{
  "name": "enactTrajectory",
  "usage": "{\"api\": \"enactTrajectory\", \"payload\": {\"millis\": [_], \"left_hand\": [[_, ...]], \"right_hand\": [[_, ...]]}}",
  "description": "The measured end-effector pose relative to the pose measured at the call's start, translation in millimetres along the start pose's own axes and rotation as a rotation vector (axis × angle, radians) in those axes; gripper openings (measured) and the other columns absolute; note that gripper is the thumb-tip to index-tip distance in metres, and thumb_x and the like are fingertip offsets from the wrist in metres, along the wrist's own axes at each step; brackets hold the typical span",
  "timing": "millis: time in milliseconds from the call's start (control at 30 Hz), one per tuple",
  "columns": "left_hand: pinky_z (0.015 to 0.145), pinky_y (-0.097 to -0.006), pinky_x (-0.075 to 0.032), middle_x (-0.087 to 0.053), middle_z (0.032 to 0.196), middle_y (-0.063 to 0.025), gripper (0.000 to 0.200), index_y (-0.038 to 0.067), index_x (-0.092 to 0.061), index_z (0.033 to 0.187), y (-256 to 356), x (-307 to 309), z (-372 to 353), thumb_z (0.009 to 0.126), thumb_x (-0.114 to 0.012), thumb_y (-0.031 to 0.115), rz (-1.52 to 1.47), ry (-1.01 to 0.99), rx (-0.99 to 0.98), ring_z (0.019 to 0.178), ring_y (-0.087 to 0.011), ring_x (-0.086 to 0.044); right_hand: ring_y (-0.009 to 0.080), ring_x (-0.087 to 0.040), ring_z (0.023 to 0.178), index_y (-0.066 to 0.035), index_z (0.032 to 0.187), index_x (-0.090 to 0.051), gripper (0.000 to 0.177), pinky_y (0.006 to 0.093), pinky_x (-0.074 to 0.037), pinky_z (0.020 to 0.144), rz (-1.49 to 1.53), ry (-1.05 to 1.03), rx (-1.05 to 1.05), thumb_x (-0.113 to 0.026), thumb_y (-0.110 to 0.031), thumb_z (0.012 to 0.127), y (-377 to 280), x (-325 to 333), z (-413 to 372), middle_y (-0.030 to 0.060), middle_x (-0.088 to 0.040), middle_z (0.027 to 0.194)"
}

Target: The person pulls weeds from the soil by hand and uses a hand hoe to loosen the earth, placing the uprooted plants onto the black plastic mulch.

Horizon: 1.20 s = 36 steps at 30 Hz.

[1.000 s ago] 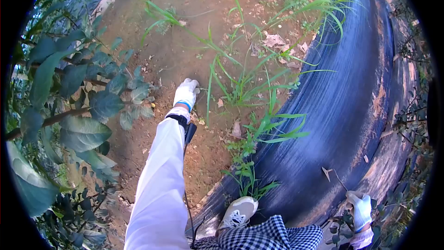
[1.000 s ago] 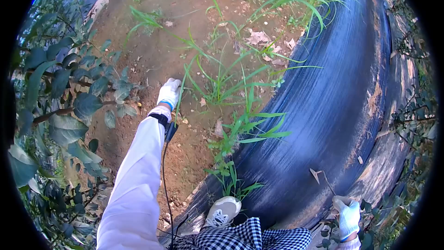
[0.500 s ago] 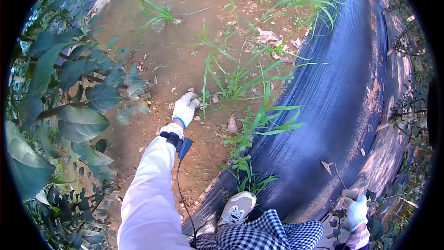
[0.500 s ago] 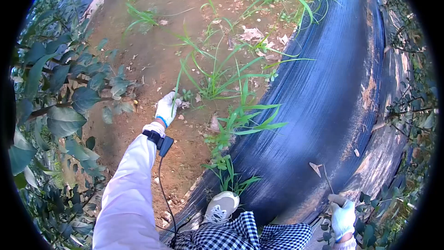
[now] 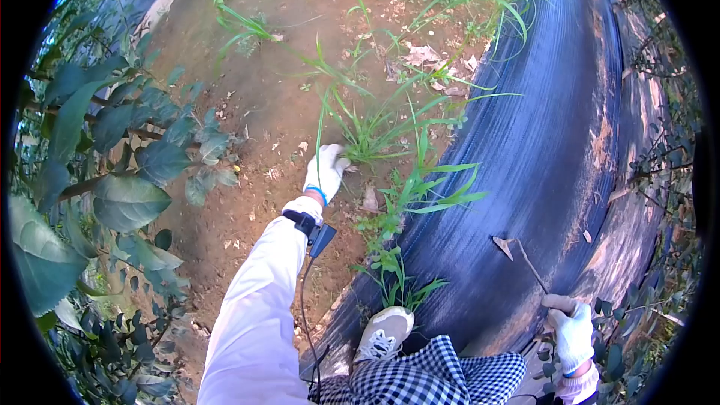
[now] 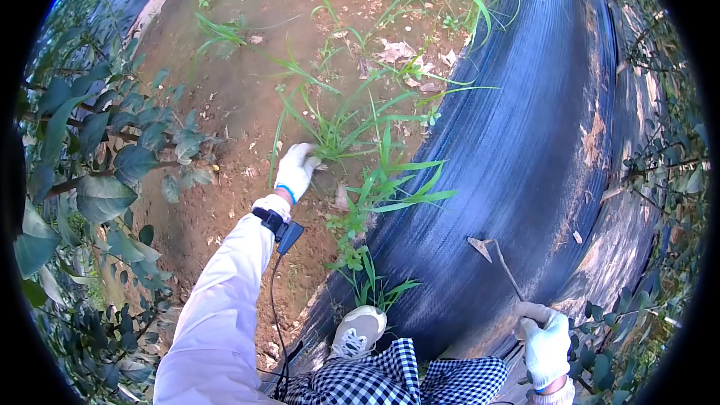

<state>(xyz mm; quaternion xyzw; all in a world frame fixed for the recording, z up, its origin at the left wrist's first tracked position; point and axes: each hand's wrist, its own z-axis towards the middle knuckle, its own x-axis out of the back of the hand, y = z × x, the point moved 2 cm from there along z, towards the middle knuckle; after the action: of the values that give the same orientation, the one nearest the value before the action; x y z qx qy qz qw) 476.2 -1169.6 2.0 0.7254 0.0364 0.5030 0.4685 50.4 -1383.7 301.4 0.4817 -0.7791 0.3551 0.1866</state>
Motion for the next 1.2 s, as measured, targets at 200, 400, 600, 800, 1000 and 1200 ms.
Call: {"api": "enactTrajectory", "payload": {"millis": [200, 400, 600, 800, 1000, 1200], "left_hand": [[0.086, -0.0415, -0.050, -0.063, 0.101, -0.0159, 0.038, 0.006, -0.062, 0.110, 12, -34, 11, 0.075, -0.074, 0.012, 0.294, -0.108, -0.177, 0.096, -0.0357, -0.061], [0.082, -0.0315, -0.052, -0.066, 0.100, -0.0127, 0.024, 0.000, -0.060, 0.107, -30, -14, 22, 0.083, -0.066, 0.000, -0.056, 0.051, 0.143, 0.095, -0.0228, -0.064], [0.092, -0.0416, -0.048, -0.060, 0.111, -0.0138, 0.029, 0.009, -0.064, 0.108, 19, -42, 39, 0.079, -0.066, 0.015, 0.387, -0.154, -0.266, 0.105, -0.0376, -0.057], [0.056, -0.0267, -0.052, -0.065, 0.081, -0.0067, 0.019, 0.001, -0.062, 0.109, -14, -7, 35, 0.090, -0.059, 0.002, -0.648, 0.010, 0.374, 0.066, -0.0140, -0.064], [0.091, -0.0426, -0.050, -0.060, 0.117, -0.0148, 0.040, 0.009, -0.062, 0.115, 50, -26, 18, 0.077, -0.070, 0.014, 0.465, -0.172, -0.220, 0.112, -0.0360, -0.054], [0.077, -0.0362, -0.051, -0.062, 0.088, -0.0111, 0.014, 0.006, -0.063, 0.097, 8, -50, 32, 0.086, -0.055, 0.006, -0.173, -0.015, 0.002, 0.086, -0.0281, -0.060]], "right_hand": [[0.0115, -0.061, 0.065, 0.006, 0.101, -0.069, 0.024, 0.0238, -0.050, 0.061, 0.055, -0.029, 0.014, -0.055, 0.004, 0.081, 2, 1, 0, 0.0087, -0.068, 0.081], [0.0124, -0.062, 0.065, 0.006, 0.100, -0.069, 0.024, 0.0241, -0.051, 0.061, 0.048, -0.013, -0.003, -0.057, 0.004, 0.080, 10, 2, 1, 0.0104, -0.069, 0.082], [0.0130, -0.063, 0.065, 0.006, 0.101, -0.069, 0.023, 0.0241, -0.052, 0.061, 0.068, -0.017, -0.031, -0.057, 0.004, 0.080, 1, 0, -1, 0.0112, -0.070, 0.085], [0.0113, -0.062, 0.064, 0.006, 0.101, -0.069, 0.023, 0.0223, -0.050, 0.060, 0.062, -0.002, -0.010, -0.057, 0.005, 0.080, 6, 1, -2, 0.0100, -0.069, 0.081], [0.0111, -0.062, 0.066, 0.006, 0.101, -0.069, 0.022, 0.0222, -0.050, 0.061, 0.110, -0.030, -0.009, -0.059, 0.002, 0.082, 0, 1, 1, 0.0095, -0.069, 0.082], [0.0120, -0.062, 0.067, 0.006, 0.101, -0.069, 0.022, 0.0234, -0.051, 0.063, 0.092, -0.031, 0.029, -0.059, 0.001, 0.081, 7, 3, 3, 0.0099, -0.069, 0.084]]}}
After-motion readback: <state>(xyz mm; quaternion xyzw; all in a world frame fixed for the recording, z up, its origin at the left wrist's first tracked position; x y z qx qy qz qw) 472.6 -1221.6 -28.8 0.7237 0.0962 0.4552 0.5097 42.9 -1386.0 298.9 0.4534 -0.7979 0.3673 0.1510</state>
